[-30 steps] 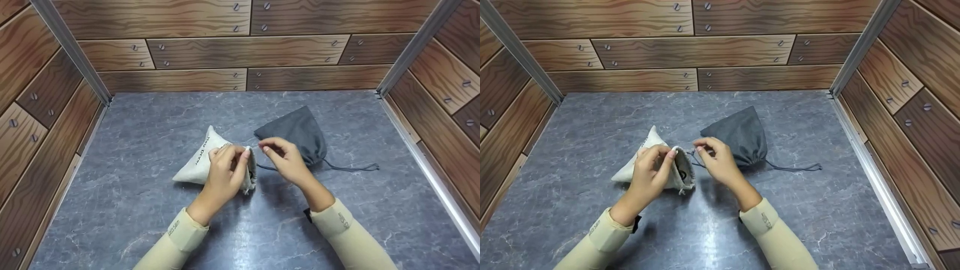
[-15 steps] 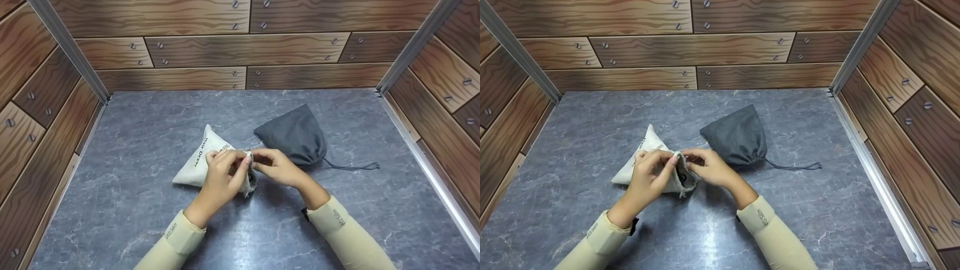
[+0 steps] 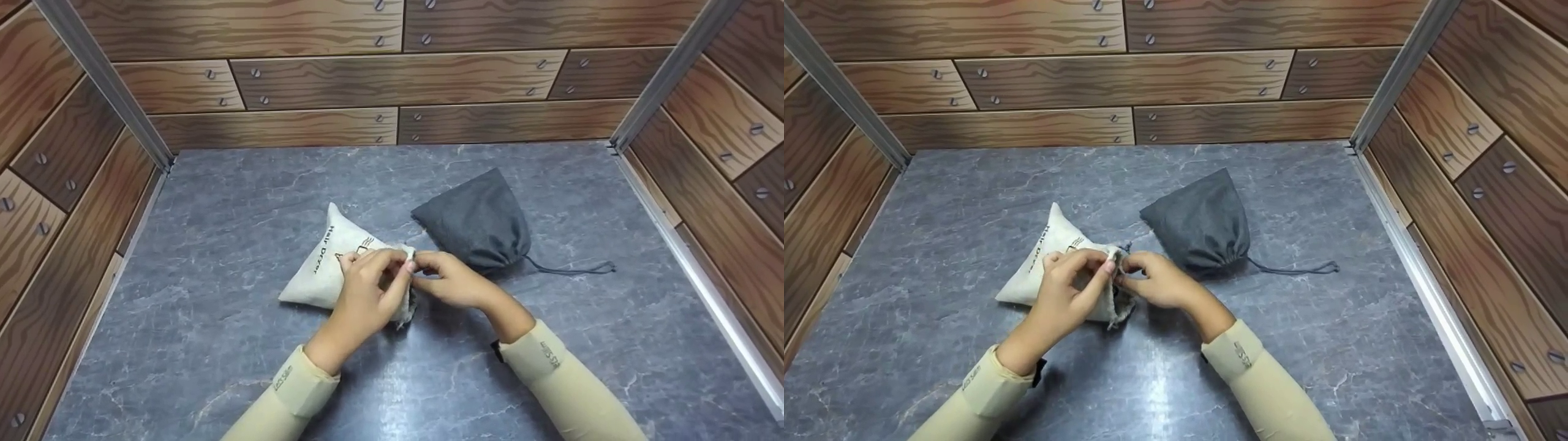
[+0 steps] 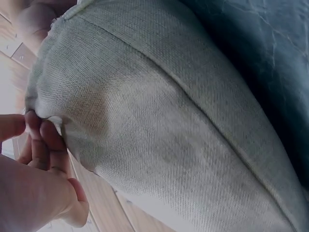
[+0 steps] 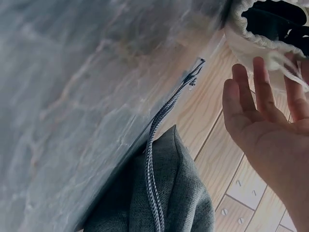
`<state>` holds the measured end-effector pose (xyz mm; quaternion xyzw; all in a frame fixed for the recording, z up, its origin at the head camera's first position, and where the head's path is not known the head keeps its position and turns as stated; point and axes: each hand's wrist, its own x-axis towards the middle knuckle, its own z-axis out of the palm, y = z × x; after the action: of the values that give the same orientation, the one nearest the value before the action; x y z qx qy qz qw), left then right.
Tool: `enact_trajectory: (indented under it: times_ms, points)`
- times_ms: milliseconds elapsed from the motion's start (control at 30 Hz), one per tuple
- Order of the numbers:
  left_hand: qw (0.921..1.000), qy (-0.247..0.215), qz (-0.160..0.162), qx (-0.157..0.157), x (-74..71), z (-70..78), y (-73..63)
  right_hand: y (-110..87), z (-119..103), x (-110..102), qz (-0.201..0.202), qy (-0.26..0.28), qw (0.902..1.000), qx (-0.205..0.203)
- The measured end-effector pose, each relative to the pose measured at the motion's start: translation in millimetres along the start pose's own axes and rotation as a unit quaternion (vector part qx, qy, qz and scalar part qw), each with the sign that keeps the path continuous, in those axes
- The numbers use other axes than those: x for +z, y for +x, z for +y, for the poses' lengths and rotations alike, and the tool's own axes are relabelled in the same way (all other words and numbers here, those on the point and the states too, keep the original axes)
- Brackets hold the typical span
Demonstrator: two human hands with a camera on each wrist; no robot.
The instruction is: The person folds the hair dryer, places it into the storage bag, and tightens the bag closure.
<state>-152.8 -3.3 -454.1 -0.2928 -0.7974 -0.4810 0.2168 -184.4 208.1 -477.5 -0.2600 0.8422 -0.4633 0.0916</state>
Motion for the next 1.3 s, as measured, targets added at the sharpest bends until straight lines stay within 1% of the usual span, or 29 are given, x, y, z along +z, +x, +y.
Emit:
enact_trajectory:
  times_ms: [100, 167, 267, 333, 400, 433, 467, 533, 567, 633, 733, 800, 867, 967, 1033, 1100, 1233, 1300]
  points:
    - [0.9995, 0.016, -0.026, -0.010, 1.7, -0.3, -3.9, -2.0, -0.6, -0.7, 0.020, 0.012, 0.9997, 0.006]
    - [0.9988, 0.026, -0.040, -0.010, 1.9, -0.8, -6.1, -2.7, -1.2, -2.5, 0.044, 0.020, 0.9987, 0.013]
    - [0.9970, 0.041, -0.066, 0.004, 0.8, -1.5, -8.6, -3.3, -2.2, -6.6, 0.089, 0.034, 0.9951, 0.026]
    - [0.9935, 0.064, -0.092, 0.019, -0.5, -2.3, -10.7, -3.0, -2.3, -9.9, 0.118, 0.046, 0.9913, 0.037]
    - [0.9869, 0.094, -0.126, 0.035, -0.7, -4.4, -12.8, -3.1, -1.9, -13.4, 0.146, 0.051, 0.9869, 0.045]
    - [0.9822, 0.114, -0.143, 0.043, -0.3, -6.0, -14.1, -3.3, -1.3, -15.0, 0.161, 0.051, 0.9845, 0.048]
    - [0.9772, 0.135, -0.156, 0.051, 0.5, -7.9, -15.6, -3.6, -0.9, -16.6, 0.174, 0.048, 0.9822, 0.051]
    - [0.9676, 0.175, -0.171, 0.062, 2.7, -12.5, -18.9, -4.8, -0.1, -18.9, 0.198, 0.040, 0.9776, 0.059]
    - [0.9635, 0.193, -0.172, 0.068, 3.7, -15.2, -20.7, -5.5, 0.0, -19.5, 0.207, 0.036, 0.9757, 0.063]
    - [0.9553, 0.233, -0.165, 0.078, 5.0, -19.7, -24.4, -7.2, 1.4, -19.5, 0.218, 0.029, 0.9732, 0.066]
    - [0.9435, 0.281, -0.157, 0.080, 4.6, -23.1, -28.5, -9.8, 4.6, -19.4, 0.223, 0.018, 0.9717, 0.077]
    - [0.9361, 0.301, -0.165, 0.076, 3.7, -23.9, -29.6, -11.4, 7.8, -20.0, 0.226, 0.016, 0.9702, 0.086]
    - [0.9316, 0.307, -0.183, 0.066, 2.9, -23.9, -30.2, -13.1, 9.1, -21.6, 0.227, 0.021, 0.9687, 0.098]
    - [0.9296, 0.298, -0.211, 0.049, 1.5, -24.8, -31.1, -15.5, 9.7, -23.4, 0.226, 0.034, 0.9677, 0.107]
    - [0.9299, 0.290, -0.221, 0.049, 0.0, -25.2, -32.0, -17.0, 9.2, -24.5, 0.223, 0.036, 0.9676, 0.112]
    - [0.9307, 0.285, -0.223, 0.054, -1.7, -25.5, -32.6, -18.2, 9.0, -25.5, 0.221, 0.035, 0.9679, 0.115]
    - [0.9329, 0.283, -0.212, 0.069, -5.0, -25.6, -32.5, -21.5, 7.7, -27.8, 0.218, 0.034, 0.9674, 0.124]
    - [0.9353, 0.276, -0.211, 0.065, -6.9, -25.1, -32.2, -23.4, 7.0, -29.0, 0.217, 0.033, 0.9671, 0.128]
